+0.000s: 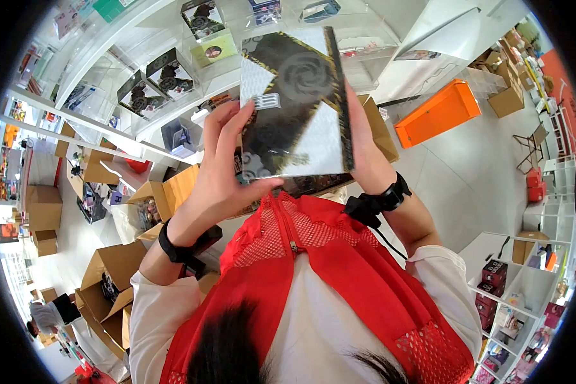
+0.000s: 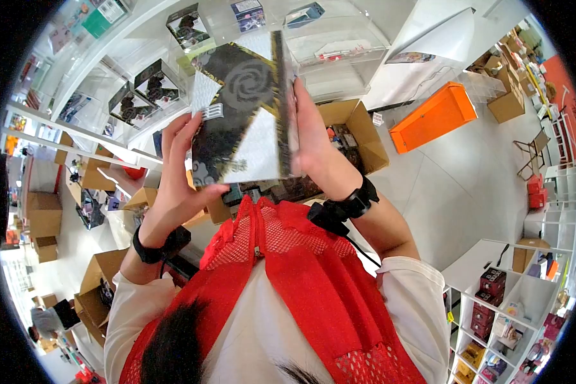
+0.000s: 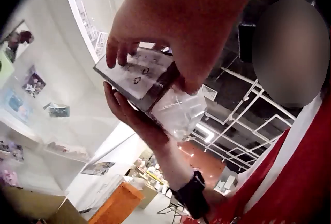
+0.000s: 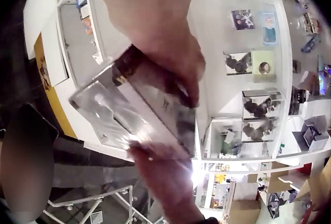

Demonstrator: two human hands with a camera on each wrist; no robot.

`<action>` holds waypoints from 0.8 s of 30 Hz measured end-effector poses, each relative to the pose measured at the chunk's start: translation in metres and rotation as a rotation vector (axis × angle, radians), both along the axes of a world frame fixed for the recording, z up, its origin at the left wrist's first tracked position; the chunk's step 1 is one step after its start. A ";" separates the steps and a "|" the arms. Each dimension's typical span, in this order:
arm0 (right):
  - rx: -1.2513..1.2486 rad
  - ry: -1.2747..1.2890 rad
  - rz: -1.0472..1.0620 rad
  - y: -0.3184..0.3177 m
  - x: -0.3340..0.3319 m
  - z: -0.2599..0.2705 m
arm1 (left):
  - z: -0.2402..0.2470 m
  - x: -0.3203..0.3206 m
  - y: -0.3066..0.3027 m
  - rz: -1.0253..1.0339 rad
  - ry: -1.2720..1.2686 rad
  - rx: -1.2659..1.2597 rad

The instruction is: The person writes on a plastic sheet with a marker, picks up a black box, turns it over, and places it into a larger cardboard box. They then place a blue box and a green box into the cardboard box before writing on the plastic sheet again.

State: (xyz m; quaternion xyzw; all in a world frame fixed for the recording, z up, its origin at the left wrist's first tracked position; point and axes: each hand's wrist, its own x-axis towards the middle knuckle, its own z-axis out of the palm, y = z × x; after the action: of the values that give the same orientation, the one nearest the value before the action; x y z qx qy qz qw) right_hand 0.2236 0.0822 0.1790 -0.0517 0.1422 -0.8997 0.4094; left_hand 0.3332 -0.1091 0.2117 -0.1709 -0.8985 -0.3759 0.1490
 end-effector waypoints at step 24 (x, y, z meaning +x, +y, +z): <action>0.508 0.535 -0.350 -0.018 0.025 0.035 | -0.041 -0.020 0.002 -0.072 -0.273 0.181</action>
State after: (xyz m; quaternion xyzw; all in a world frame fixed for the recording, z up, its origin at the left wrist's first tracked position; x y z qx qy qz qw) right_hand 0.2484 0.0646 0.2138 -0.1564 0.4679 -0.8469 0.1986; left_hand 0.3130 -0.1072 0.1708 -0.1362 -0.8662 -0.4801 0.0266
